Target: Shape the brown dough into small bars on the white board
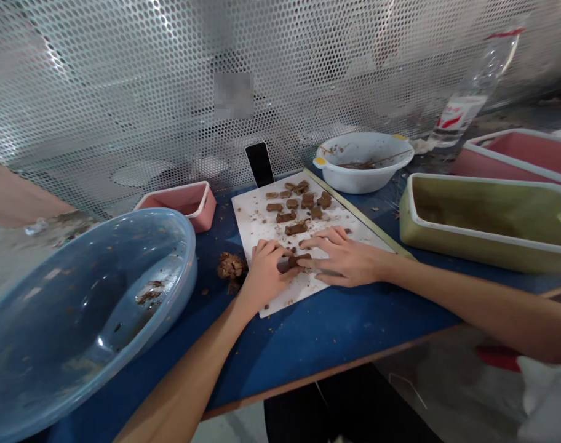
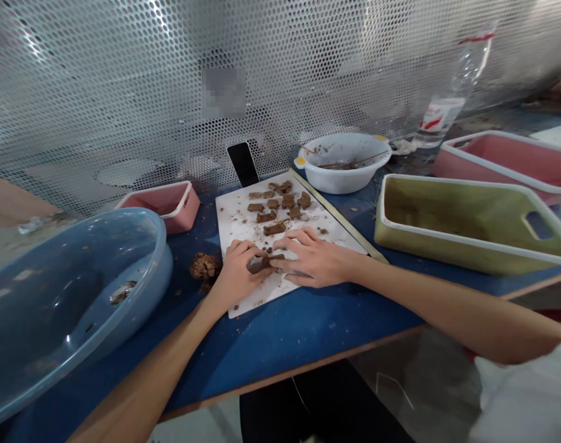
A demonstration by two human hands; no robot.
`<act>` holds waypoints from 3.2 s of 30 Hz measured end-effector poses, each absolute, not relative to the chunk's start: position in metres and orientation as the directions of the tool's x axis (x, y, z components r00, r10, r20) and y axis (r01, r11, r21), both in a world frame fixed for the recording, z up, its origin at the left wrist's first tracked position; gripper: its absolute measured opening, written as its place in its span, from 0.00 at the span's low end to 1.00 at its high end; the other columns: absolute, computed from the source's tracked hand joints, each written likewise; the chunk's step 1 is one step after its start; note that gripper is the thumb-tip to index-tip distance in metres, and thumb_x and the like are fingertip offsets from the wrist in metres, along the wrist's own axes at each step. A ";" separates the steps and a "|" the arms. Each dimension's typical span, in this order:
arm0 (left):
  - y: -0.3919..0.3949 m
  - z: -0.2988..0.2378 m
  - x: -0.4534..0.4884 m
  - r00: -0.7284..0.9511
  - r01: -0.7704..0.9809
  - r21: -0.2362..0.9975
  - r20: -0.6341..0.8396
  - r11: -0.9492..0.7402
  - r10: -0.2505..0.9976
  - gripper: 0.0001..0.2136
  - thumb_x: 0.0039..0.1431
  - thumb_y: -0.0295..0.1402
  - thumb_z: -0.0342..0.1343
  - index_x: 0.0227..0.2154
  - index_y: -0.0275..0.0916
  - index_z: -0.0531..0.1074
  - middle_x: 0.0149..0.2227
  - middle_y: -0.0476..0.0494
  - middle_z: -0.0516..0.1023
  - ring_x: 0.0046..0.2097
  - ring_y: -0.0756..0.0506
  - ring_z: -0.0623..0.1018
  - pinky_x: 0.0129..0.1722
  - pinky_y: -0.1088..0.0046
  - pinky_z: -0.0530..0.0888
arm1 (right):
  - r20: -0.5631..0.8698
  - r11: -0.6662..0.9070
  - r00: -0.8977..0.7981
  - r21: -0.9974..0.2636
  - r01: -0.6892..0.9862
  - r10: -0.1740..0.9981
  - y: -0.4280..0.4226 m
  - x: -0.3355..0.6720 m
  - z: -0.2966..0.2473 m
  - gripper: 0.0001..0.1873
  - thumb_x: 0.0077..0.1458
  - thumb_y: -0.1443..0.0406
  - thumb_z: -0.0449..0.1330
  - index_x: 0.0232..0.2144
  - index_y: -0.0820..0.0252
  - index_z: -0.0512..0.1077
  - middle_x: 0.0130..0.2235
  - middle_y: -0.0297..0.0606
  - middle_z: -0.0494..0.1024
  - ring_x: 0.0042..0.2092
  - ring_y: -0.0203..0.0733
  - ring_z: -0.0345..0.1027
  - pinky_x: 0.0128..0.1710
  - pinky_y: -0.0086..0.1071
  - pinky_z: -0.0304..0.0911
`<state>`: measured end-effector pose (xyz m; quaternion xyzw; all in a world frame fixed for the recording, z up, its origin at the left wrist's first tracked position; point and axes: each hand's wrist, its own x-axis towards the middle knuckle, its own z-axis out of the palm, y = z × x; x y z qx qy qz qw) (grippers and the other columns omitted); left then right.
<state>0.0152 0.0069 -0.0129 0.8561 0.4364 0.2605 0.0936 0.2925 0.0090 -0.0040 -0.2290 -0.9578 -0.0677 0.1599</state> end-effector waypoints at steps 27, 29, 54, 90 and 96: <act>0.007 -0.012 0.016 0.467 0.716 0.383 0.359 -0.584 0.808 0.12 0.68 0.42 0.68 0.42 0.42 0.74 0.48 0.41 0.78 0.53 0.35 0.73 0.56 0.52 0.72 | 0.230 0.685 -0.659 -0.415 0.599 0.716 0.012 0.281 0.001 0.23 0.76 0.47 0.52 0.59 0.48 0.78 0.68 0.49 0.64 0.70 0.65 0.55 0.67 0.68 0.59; 0.006 -0.011 0.016 0.468 0.717 0.383 0.354 -0.582 0.810 0.12 0.68 0.43 0.68 0.42 0.42 0.74 0.48 0.41 0.78 0.53 0.35 0.73 0.55 0.51 0.72 | 0.237 0.684 -0.653 -0.407 0.606 0.720 0.012 0.280 0.001 0.23 0.76 0.47 0.52 0.58 0.49 0.78 0.68 0.50 0.64 0.69 0.65 0.55 0.67 0.68 0.59; 0.006 -0.011 0.017 0.468 0.714 0.390 0.351 -0.581 0.811 0.14 0.64 0.41 0.72 0.40 0.43 0.73 0.47 0.41 0.77 0.54 0.34 0.72 0.56 0.50 0.73 | 0.307 0.730 -0.663 -0.231 0.644 0.682 0.009 0.285 -0.002 0.20 0.75 0.51 0.55 0.57 0.52 0.76 0.65 0.51 0.66 0.66 0.65 0.59 0.62 0.61 0.62; 0.007 -0.013 0.016 0.472 0.693 0.387 0.393 -0.608 0.789 0.13 0.63 0.38 0.73 0.41 0.42 0.74 0.46 0.42 0.78 0.52 0.35 0.72 0.53 0.54 0.71 | 0.512 0.853 -0.774 0.140 0.502 0.372 0.009 0.293 0.002 0.11 0.69 0.63 0.61 0.47 0.54 0.83 0.55 0.47 0.79 0.58 0.57 0.66 0.57 0.52 0.58; 0.006 -0.010 0.016 0.479 0.694 0.393 0.374 -0.603 0.794 0.12 0.64 0.39 0.72 0.40 0.42 0.74 0.46 0.42 0.78 0.53 0.35 0.72 0.54 0.53 0.71 | 0.499 0.862 -0.807 0.205 0.464 0.316 0.009 0.297 0.002 0.17 0.68 0.62 0.63 0.57 0.51 0.80 0.56 0.45 0.79 0.57 0.55 0.66 0.55 0.50 0.58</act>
